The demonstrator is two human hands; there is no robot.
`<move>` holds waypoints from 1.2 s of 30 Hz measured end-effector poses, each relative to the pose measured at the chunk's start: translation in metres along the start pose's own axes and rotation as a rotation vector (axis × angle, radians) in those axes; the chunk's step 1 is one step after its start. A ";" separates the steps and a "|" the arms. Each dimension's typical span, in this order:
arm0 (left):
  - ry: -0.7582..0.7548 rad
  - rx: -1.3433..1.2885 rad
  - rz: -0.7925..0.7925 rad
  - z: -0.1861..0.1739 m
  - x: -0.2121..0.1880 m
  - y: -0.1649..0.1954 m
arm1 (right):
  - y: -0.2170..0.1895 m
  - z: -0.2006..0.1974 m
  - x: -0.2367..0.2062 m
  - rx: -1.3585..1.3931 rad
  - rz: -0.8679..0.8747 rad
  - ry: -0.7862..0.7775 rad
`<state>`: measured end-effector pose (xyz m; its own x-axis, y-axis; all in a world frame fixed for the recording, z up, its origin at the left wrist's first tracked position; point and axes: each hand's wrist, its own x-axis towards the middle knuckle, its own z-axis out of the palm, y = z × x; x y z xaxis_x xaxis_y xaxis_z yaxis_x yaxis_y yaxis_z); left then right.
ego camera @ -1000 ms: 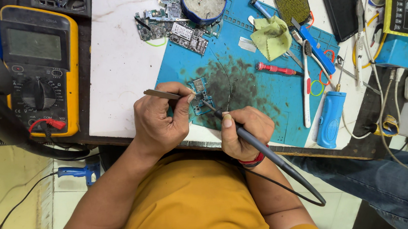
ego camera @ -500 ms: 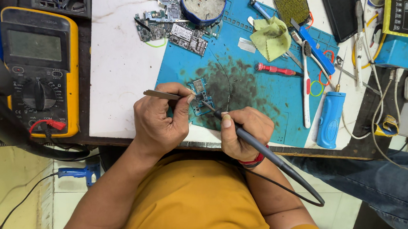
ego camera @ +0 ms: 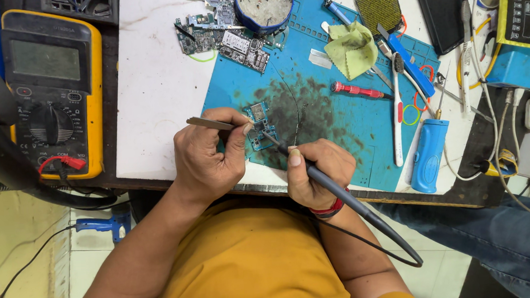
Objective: The person solders components on a disassembled phone motherboard at a workbench, holding the board with tweezers in one hand and a soldering iron in the other, occasionally repositioning the board and dipping the iron in a flux container while working on different points of the board.
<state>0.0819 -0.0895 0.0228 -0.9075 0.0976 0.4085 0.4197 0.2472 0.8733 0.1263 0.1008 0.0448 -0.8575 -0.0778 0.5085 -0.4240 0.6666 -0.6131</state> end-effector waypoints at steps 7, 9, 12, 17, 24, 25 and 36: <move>-0.010 -0.012 -0.011 0.000 0.000 -0.001 | 0.000 0.001 0.000 0.012 -0.001 0.009; -0.005 -0.007 -0.008 0.000 0.000 0.000 | 0.000 0.000 0.000 0.005 0.005 0.005; -0.003 -0.012 -0.003 0.000 0.000 -0.001 | 0.000 0.001 0.000 0.012 -0.007 0.009; -0.003 -0.007 -0.011 0.000 0.000 0.000 | 0.000 0.001 0.000 0.004 -0.011 0.010; -0.001 -0.004 -0.001 0.000 0.000 -0.001 | 0.000 0.001 -0.001 0.009 0.008 0.016; -0.001 -0.001 0.004 0.000 0.000 -0.001 | 0.000 0.000 -0.001 0.006 0.003 0.015; -0.001 -0.010 -0.003 0.000 -0.001 0.000 | -0.001 0.001 0.000 0.001 -0.001 0.009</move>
<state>0.0825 -0.0895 0.0223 -0.9087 0.0983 0.4057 0.4173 0.2374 0.8772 0.1267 0.0992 0.0451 -0.8545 -0.0716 0.5145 -0.4251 0.6658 -0.6133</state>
